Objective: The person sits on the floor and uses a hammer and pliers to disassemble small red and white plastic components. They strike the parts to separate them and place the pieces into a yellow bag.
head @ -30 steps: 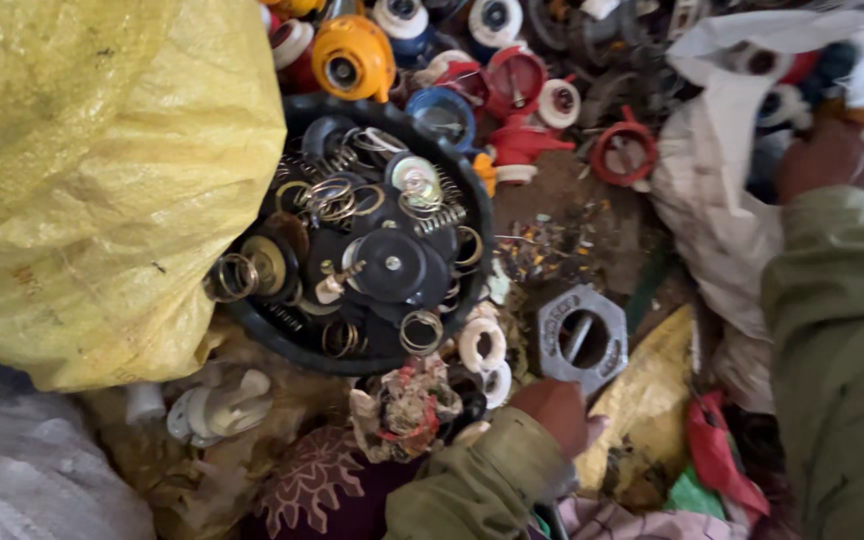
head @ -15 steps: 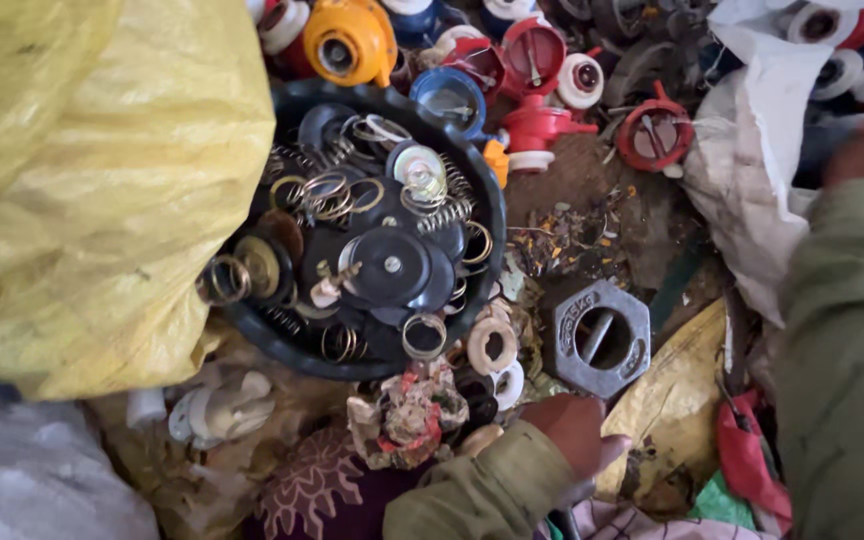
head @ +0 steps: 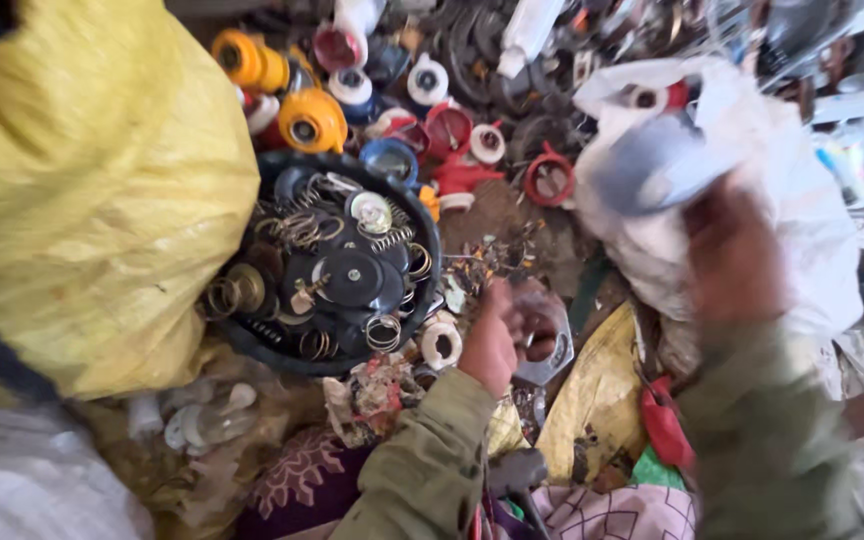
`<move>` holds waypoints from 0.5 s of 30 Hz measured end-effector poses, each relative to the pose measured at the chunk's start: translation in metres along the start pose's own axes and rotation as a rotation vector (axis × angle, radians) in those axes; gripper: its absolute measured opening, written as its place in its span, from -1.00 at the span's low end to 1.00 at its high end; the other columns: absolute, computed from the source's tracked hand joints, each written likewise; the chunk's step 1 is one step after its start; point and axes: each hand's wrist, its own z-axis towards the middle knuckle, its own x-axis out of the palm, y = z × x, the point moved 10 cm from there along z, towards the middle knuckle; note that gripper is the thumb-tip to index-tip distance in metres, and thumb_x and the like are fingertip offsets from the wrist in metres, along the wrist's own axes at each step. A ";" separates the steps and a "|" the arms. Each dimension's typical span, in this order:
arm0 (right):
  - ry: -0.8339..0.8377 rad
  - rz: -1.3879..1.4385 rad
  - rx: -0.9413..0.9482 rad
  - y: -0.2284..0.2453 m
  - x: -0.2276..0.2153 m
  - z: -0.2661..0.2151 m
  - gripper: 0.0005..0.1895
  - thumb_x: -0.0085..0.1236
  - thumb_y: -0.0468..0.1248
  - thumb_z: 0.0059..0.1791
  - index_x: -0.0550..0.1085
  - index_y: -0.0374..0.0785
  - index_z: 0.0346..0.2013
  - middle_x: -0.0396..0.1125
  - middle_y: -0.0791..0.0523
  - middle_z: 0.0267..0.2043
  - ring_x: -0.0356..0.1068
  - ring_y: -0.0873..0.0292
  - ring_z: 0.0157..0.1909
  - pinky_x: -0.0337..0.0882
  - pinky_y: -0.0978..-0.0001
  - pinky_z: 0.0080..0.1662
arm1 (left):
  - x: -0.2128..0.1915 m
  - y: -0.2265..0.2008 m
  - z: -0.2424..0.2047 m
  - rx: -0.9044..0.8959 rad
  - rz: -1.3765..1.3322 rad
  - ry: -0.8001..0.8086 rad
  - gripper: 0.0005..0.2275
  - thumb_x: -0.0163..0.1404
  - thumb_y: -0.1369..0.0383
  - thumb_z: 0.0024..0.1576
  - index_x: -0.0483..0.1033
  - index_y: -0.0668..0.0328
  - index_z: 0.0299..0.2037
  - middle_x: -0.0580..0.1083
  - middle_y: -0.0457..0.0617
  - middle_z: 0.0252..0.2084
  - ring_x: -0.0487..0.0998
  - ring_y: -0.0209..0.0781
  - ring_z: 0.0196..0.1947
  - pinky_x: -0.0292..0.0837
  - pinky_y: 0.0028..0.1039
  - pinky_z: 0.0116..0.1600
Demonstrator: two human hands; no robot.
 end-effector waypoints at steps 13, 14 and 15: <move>-0.109 -0.588 0.237 -0.078 -0.038 -0.254 -0.62 0.07 -0.29 0.05 0.42 -0.37 0.14 0.48 0.08 0.03 0.49 0.19 0.02 0.51 0.31 0.01 | 0.013 0.029 -0.031 -0.163 -0.161 0.024 -0.58 -0.02 0.11 0.22 0.45 0.18 0.19 0.57 0.05 0.04 0.62 0.06 -0.01 0.58 0.14 -0.06; -0.073 -0.646 0.228 -0.071 -0.057 -0.262 -0.60 0.08 -0.28 0.04 0.41 -0.37 0.15 0.48 0.08 0.05 0.50 0.18 0.02 0.51 0.31 0.01 | 0.013 0.039 -0.031 -0.209 -0.123 0.028 -0.57 -0.02 0.09 0.21 0.45 0.18 0.19 0.57 0.04 0.04 0.63 0.03 -0.02 0.60 0.11 -0.08; -0.060 -0.649 0.271 -0.069 -0.079 -0.274 -0.59 0.09 -0.29 0.04 0.42 -0.37 0.16 0.49 0.05 0.04 0.49 0.16 0.02 0.49 0.28 0.03 | 0.013 0.048 -0.032 -0.254 -0.086 0.033 -0.55 -0.02 0.08 0.20 0.44 0.17 0.20 0.57 0.04 0.04 0.64 0.01 -0.04 0.61 0.09 -0.10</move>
